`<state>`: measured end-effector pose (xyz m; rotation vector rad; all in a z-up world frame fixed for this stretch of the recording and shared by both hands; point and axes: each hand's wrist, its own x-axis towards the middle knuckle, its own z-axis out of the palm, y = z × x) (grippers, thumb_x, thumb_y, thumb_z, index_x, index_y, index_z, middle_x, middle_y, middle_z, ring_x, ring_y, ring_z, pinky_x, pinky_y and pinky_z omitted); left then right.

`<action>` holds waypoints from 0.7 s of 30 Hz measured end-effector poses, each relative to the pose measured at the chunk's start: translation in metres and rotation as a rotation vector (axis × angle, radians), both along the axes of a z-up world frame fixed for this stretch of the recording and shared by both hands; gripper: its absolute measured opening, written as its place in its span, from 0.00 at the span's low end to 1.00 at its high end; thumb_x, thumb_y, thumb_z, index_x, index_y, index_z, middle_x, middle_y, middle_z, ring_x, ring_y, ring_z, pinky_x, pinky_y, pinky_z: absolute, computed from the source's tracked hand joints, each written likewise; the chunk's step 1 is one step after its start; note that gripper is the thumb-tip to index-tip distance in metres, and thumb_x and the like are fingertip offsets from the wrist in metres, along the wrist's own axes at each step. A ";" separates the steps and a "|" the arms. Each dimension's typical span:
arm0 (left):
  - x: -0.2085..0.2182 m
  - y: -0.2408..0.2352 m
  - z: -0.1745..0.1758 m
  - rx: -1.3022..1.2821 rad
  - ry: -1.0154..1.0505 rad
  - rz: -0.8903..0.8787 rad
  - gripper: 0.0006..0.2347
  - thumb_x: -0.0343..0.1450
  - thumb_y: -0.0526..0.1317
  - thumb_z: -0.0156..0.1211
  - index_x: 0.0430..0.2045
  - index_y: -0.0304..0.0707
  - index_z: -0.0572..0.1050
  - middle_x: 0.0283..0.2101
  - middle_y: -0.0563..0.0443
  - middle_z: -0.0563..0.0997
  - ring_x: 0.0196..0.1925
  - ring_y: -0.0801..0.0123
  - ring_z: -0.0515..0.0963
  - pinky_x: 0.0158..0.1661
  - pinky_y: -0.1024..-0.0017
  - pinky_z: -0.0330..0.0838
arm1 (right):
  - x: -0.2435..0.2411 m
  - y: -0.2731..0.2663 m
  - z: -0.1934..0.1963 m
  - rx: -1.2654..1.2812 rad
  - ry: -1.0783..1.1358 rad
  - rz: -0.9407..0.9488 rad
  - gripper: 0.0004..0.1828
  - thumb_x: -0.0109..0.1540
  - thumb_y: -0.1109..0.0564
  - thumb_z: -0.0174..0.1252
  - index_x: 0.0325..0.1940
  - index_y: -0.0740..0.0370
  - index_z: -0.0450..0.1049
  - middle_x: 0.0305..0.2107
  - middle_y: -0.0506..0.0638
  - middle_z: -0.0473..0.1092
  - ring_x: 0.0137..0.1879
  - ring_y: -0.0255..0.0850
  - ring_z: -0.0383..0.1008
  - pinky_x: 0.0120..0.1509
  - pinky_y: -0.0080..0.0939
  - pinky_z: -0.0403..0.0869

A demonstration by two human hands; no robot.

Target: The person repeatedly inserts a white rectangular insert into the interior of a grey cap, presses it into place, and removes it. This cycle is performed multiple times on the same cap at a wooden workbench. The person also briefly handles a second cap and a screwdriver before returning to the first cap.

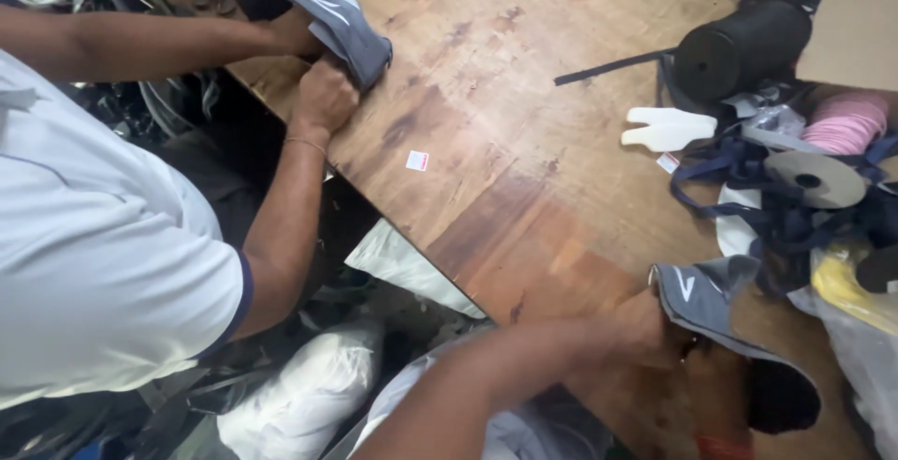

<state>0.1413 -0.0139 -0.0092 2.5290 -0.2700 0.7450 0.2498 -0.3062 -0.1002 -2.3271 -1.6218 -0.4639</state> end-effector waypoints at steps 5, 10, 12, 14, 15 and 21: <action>0.015 0.017 -0.017 -0.022 0.074 -0.290 0.14 0.65 0.52 0.63 0.39 0.52 0.80 0.48 0.52 0.82 0.54 0.57 0.78 0.56 0.59 0.71 | 0.007 0.013 -0.019 0.052 0.140 -0.010 0.11 0.57 0.58 0.58 0.43 0.63 0.75 0.35 0.61 0.74 0.42 0.58 0.75 0.47 0.57 0.72; -0.005 0.007 0.009 0.062 -0.333 -0.138 0.17 0.57 0.53 0.62 0.33 0.49 0.79 0.46 0.46 0.81 0.54 0.46 0.77 0.57 0.41 0.67 | -0.015 0.113 0.070 0.111 0.275 -0.081 0.12 0.57 0.58 0.59 0.43 0.66 0.75 0.36 0.62 0.73 0.42 0.60 0.74 0.48 0.58 0.72; -0.011 -0.015 0.003 0.103 -0.323 -0.128 0.16 0.58 0.52 0.61 0.34 0.47 0.79 0.47 0.45 0.81 0.54 0.47 0.78 0.57 0.43 0.67 | -0.063 0.146 0.158 0.136 0.330 -0.176 0.13 0.58 0.58 0.60 0.44 0.67 0.74 0.36 0.62 0.73 0.43 0.60 0.74 0.49 0.59 0.72; -0.014 -0.033 0.003 0.136 -0.319 -0.146 0.16 0.59 0.50 0.60 0.36 0.45 0.79 0.48 0.45 0.81 0.55 0.48 0.78 0.57 0.45 0.68 | -0.031 0.133 0.117 0.019 0.118 -0.172 0.11 0.59 0.58 0.59 0.43 0.66 0.75 0.38 0.62 0.74 0.44 0.60 0.74 0.49 0.58 0.73; -0.015 -0.043 0.003 0.151 -0.319 -0.160 0.16 0.59 0.50 0.60 0.36 0.44 0.79 0.48 0.44 0.81 0.55 0.48 0.78 0.57 0.46 0.69 | -0.014 0.123 0.097 -0.112 -0.088 -0.114 0.09 0.61 0.58 0.58 0.42 0.65 0.76 0.39 0.62 0.74 0.45 0.61 0.75 0.49 0.58 0.74; -0.026 -0.066 0.008 0.256 -0.285 -0.198 0.17 0.62 0.45 0.58 0.41 0.39 0.79 0.50 0.42 0.81 0.55 0.51 0.79 0.57 0.52 0.71 | -0.087 0.144 0.120 -0.172 -0.143 -0.394 0.17 0.63 0.52 0.57 0.53 0.60 0.75 0.49 0.58 0.73 0.55 0.55 0.73 0.66 0.77 0.63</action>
